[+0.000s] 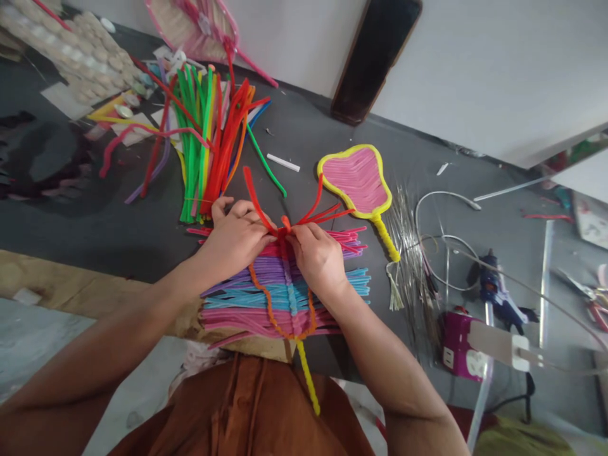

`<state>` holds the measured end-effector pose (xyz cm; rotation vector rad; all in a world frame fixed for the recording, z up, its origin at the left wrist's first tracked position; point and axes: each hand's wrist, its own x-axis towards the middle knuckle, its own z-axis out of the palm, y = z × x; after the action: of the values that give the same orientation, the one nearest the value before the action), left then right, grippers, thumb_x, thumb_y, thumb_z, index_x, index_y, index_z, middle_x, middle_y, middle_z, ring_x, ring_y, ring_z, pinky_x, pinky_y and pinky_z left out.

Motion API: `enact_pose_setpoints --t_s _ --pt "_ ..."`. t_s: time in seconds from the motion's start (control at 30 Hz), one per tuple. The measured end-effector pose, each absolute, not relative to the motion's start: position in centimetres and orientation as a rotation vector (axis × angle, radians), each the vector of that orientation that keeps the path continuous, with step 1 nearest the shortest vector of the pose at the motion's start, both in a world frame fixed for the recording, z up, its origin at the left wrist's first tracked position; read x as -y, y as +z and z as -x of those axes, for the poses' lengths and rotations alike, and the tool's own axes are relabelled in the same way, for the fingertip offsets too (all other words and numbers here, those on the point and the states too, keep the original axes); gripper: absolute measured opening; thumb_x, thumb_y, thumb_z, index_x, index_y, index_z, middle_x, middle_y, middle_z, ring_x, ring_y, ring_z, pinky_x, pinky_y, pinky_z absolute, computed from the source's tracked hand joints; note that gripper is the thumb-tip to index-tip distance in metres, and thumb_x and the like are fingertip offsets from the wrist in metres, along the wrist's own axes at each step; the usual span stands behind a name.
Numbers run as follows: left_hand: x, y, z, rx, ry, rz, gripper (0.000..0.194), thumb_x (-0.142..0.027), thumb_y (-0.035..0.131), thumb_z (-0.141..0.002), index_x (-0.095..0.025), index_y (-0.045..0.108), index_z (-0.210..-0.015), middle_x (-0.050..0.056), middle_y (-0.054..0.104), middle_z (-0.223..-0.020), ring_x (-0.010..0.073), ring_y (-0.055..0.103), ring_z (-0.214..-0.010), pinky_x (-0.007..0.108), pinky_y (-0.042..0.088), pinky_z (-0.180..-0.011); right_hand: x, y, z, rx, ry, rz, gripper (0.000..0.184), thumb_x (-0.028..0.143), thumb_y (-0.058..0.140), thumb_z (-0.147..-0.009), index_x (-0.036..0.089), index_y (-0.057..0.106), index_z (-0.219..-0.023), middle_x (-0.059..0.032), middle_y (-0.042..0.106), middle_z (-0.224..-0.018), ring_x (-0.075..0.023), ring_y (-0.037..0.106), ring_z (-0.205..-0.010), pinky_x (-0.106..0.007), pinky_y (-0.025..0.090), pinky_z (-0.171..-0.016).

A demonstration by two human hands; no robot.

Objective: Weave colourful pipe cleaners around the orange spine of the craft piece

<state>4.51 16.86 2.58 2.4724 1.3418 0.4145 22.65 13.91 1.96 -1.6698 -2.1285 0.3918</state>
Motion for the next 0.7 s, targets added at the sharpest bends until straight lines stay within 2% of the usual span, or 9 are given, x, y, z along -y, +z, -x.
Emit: enact_pose_setpoints --t_s 0.1,0.23,0.53,0.7 --pt "-16.73 2.48 -4.80 -1.378 0.396 -2.475 0.017 -0.022 0.053 -0.092 -0.020 0.070 -0.090 0.009 0.071 -0.099 0.0299 0.051 -0.108 0.062 0.023 -0.100 -13.88 1.99 -22.42 2.207 0.327 1.663 0.025 0.025 0.044 -0.097 0.019 0.068 -0.095 -0.0081 0.070 -0.089 -0.0202 0.064 -0.083 -0.028 0.047 -0.072" --pt "-16.52 2.48 -5.02 -1.413 0.375 -2.488 0.018 -0.021 0.051 -0.093 -0.019 0.068 -0.089 0.009 0.070 -0.098 0.0288 0.052 -0.105 0.060 0.026 -0.098 -13.82 1.93 -22.44 2.260 0.335 1.608 0.026 0.019 0.042 -0.096 0.017 0.067 -0.098 -0.0099 0.069 -0.092 -0.0218 0.063 -0.086 -0.029 0.048 -0.077" --pt "-16.48 2.60 -4.73 -1.391 0.376 -2.452 0.019 -0.025 0.052 -0.092 -0.022 0.070 -0.089 0.007 0.071 -0.103 0.0301 0.051 -0.110 0.059 0.022 -0.100 -14.05 1.75 -22.49 2.262 0.327 1.540 0.016 0.021 0.050 -0.093 0.018 0.066 -0.095 -0.0071 0.070 -0.089 -0.0225 0.064 -0.086 -0.030 0.049 -0.077" --pt "-16.61 2.75 -4.60 -1.383 0.400 -2.411 0.020 -0.024 0.050 -0.093 -0.020 0.069 -0.089 0.007 0.072 -0.103 0.0292 0.052 -0.111 0.058 0.022 -0.099 -14.08 1.76 -22.26 2.228 0.306 1.583 0.016 0.021 0.049 -0.093 0.018 0.065 -0.092 -0.0066 0.070 -0.087 -0.0219 0.065 -0.083 -0.030 0.047 -0.071"
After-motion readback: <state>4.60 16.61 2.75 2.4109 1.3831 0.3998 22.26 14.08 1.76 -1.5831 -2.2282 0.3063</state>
